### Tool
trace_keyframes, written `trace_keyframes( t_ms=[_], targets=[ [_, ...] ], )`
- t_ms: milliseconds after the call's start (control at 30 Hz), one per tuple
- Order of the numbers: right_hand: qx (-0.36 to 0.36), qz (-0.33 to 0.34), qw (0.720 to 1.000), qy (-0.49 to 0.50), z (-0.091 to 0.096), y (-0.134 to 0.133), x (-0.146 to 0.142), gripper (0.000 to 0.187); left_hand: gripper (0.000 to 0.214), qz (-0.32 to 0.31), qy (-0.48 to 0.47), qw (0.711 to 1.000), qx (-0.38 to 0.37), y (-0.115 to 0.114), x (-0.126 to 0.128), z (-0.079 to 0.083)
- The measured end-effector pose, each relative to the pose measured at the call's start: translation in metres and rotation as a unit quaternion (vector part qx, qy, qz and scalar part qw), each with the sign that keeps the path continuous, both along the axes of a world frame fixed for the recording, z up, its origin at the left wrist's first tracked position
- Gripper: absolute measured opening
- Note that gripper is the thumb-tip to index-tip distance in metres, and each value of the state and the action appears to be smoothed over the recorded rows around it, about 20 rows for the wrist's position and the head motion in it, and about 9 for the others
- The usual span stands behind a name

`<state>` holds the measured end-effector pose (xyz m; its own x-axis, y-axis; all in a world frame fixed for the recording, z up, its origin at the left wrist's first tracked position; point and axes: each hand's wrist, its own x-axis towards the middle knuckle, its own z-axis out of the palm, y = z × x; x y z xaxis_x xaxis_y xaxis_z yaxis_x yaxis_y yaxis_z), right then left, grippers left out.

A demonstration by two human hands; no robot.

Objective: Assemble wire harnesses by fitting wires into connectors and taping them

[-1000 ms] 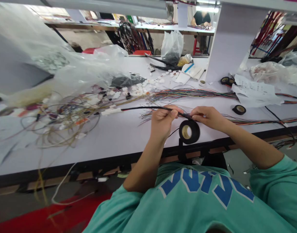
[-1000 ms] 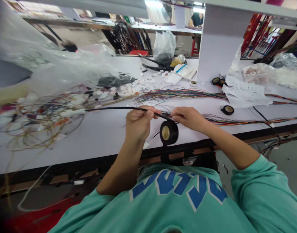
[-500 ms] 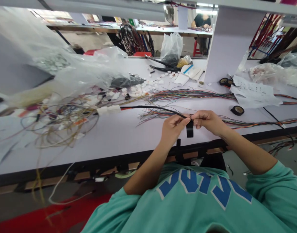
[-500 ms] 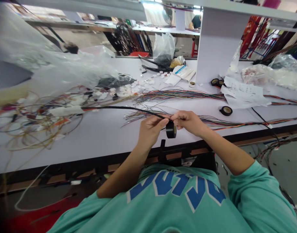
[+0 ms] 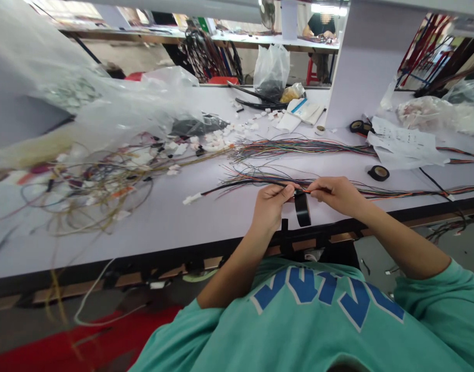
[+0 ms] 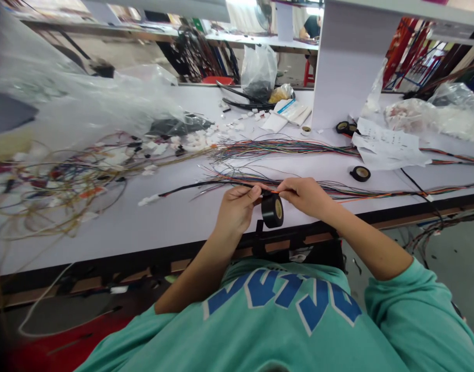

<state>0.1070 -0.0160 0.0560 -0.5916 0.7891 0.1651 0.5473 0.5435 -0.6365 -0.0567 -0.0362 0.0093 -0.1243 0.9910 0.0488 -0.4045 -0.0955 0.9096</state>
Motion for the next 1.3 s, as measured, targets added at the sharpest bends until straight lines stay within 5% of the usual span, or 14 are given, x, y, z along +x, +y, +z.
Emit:
trace_keyframes(
  t_ms=[233, 500, 600, 700, 767, 867, 1000, 1100, 1300],
  targets=[
    [0.119, -0.019, 0.991, -0.049, -0.007, -0.004, -0.004, 0.019, 0.031, 0.012, -0.006, 1.0, -0.003, 0.002, 0.0, -0.002],
    [-0.099, -0.03, 0.992, 0.071, -0.005, 0.005, 0.003, 0.016, 0.03, 0.006, -0.006, 1.0, 0.021, 0.002, 0.001, 0.0],
    [-0.122, -0.047, 0.989, 0.063, -0.007, 0.007, 0.003, 0.015, 0.03, -0.002, -0.01, 1.0, 0.019, 0.002, 0.001, 0.0],
    [-0.059, -0.038, 0.997, 0.017, -0.01, 0.006, 0.003, 0.021, 0.03, -0.003, -0.008, 1.0, 0.004, 0.003, 0.0, -0.002],
    [0.058, -0.009, 0.998, -0.014, -0.01, 0.003, 0.002, 0.025, 0.028, 0.008, 0.0, 1.0, 0.001, 0.003, 0.0, -0.002],
    [0.293, 0.079, 0.949, -0.08, -0.004, -0.01, -0.001, 0.032, 0.022, 0.035, 0.011, 0.999, -0.001, 0.002, 0.001, -0.001],
    [0.524, 0.204, 0.798, -0.214, 0.007, -0.032, -0.009, 0.024, 0.021, 0.03, 0.023, 0.999, 0.004, -0.001, 0.002, 0.003],
    [0.573, 0.251, 0.738, -0.253, 0.013, -0.039, -0.011, 0.015, 0.021, 0.011, 0.029, 1.0, 0.006, -0.001, 0.001, 0.003],
    [0.567, 0.288, 0.723, -0.27, 0.024, -0.04, -0.003, 0.015, 0.027, -0.004, 0.046, 0.999, 0.026, -0.003, 0.001, 0.0]
  ],
)
